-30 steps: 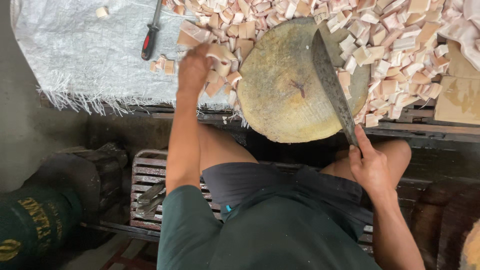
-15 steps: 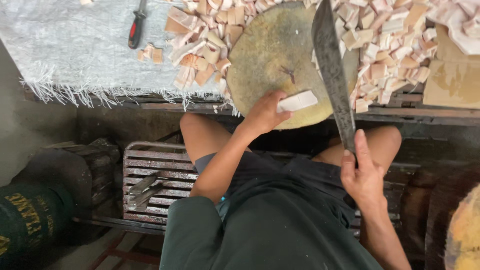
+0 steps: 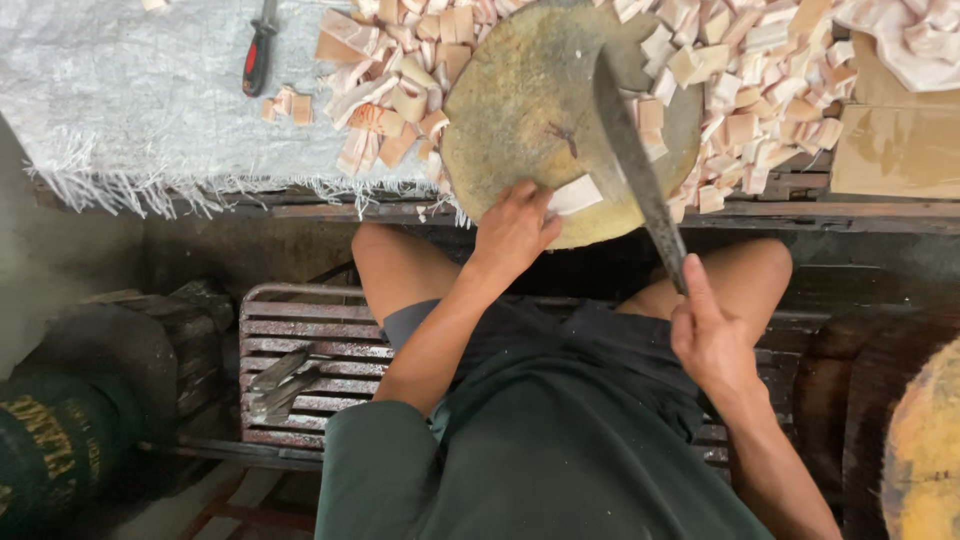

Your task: The person chops large pieces of pork skin into small rectangular bits using a cleaver on a round wooden cutting board.

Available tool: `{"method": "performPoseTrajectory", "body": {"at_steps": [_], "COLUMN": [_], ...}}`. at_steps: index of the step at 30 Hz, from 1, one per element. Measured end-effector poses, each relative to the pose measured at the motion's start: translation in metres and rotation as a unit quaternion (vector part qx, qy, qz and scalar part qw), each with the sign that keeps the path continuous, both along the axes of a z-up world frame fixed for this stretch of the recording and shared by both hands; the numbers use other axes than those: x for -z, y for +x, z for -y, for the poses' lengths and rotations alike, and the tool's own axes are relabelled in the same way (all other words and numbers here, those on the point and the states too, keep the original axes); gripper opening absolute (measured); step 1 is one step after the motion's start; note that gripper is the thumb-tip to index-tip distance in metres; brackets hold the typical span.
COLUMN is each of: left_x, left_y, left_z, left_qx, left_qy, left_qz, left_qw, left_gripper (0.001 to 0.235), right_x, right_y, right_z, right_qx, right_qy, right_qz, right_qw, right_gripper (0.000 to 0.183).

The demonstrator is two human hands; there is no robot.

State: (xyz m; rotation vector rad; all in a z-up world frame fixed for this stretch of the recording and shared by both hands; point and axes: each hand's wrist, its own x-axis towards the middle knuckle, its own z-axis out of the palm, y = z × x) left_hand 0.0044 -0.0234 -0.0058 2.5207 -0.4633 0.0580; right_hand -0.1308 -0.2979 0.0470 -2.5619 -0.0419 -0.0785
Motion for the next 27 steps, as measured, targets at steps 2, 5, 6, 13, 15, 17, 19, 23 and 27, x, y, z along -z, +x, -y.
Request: {"method": "performPoseTrajectory", "body": {"at_steps": [2,5,6,13,15,17,19,23,27], "left_x": [0.000,0.001,0.000,0.003,0.005,0.005,0.004,0.002,0.004], "left_y": [0.008,0.005,0.005,0.003,0.006,0.010,0.011,0.004,0.003], "left_z": [0.003,0.005,0.005,0.004,0.004,0.004,0.002,-0.006,-0.004], "left_qx": [-0.011,-0.019,-0.018,-0.014,-0.014,-0.009,0.002,-0.007,-0.020], "left_qy": [-0.021,-0.040,-0.037,-0.025,-0.027,-0.038,-0.057,-0.058,-0.048], "left_qz": [0.026,0.038,0.030,0.036,0.029,0.024,0.018,0.007,0.027], "left_qw": [0.999,0.998,0.999,0.999,0.999,0.999,0.998,0.998,0.998], "left_gripper": [0.036,0.038,0.037,0.032,0.037,0.040,0.044,0.042,0.035], "right_x": [-0.012,-0.016,-0.011,-0.003,-0.014,-0.020,-0.021,0.000,0.003], "right_y": [0.001,-0.011,-0.010,0.008,0.006,0.001,-0.005,-0.005,0.013], "right_z": [0.003,0.004,0.002,-0.015,-0.011,-0.008,-0.002,-0.006,-0.023], "right_qx": [0.069,0.005,-0.025,-0.089,-0.065,-0.035,-0.037,-0.064,-0.106], "right_qy": [-0.006,0.075,0.049,-0.057,-0.019,0.019,0.018,0.021,-0.100], "right_qz": [-0.029,0.176,0.185,0.024,0.045,0.079,0.143,0.191,-0.028], "right_qw": [0.997,0.982,0.981,0.994,0.997,0.996,0.989,0.979,0.989], "right_gripper": [0.060,0.053,0.055,0.069,0.066,0.060,0.057,0.059,0.069]}}
